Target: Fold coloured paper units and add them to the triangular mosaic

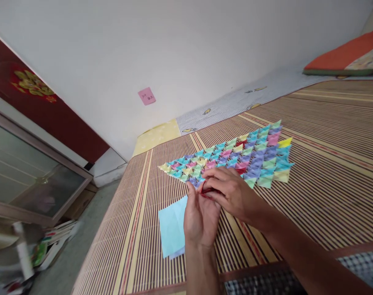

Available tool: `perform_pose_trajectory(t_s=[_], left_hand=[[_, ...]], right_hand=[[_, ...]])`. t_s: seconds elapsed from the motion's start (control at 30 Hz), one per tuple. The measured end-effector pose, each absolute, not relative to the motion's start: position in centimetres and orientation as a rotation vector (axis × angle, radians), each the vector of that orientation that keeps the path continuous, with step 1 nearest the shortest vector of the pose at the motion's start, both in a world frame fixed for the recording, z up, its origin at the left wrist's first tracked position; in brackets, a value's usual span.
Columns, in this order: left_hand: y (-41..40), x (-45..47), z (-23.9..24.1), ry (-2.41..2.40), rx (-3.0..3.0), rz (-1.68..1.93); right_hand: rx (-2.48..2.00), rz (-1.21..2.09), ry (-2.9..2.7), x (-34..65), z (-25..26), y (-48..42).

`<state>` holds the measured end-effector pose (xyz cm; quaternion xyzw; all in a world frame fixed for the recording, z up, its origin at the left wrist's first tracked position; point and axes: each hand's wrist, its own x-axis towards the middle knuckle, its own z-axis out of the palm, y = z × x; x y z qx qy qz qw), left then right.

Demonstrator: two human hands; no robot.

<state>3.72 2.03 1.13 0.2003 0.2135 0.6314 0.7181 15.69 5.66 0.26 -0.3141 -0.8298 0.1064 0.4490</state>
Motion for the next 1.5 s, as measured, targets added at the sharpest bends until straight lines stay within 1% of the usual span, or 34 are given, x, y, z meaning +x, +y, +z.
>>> perform_pose_trajectory(t_s=[0.2, 0.43, 0.63, 0.73, 0.93, 1.13, 1.3, 1.5], left_hand=[[2.2, 3.7, 1.0, 0.453, 0.458, 1.364], [2.0, 3.0, 1.3, 0.508, 0.565, 1.354], [2.1, 3.1, 1.1, 0.622, 0.556, 1.365], [2.3, 2.8, 0.8, 0.597, 0.509, 1.375], [2.5, 2.4, 0.3, 0.567, 0.416, 1.406], [2.7, 2.5, 0.2, 0.479, 0.467, 1.375], [2.6, 2.7, 0.7, 0.470, 0.338, 1.400], [2.3, 3.0, 1.0, 0.455, 0.248, 1.424]], right_hand=[[-0.790, 0.344, -2.030, 15.9, 0.3, 5.8], [-0.688, 0.485, -1.950, 16.2, 1.3, 5.4], [-0.676, 0.496, -1.936, 16.2, 1.6, 5.1], [-0.658, 0.495, -1.878, 16.5, 1.8, 5.0], [-0.648, 0.402, -1.800, 16.9, 2.2, 5.2], [-0.708, 0.289, -1.939, 15.7, 1.7, 4.8], [-0.766, 0.139, -2.014, 14.8, 1.0, 4.6], [-0.770, 0.099, -2.067, 14.3, 0.4, 4.8]])
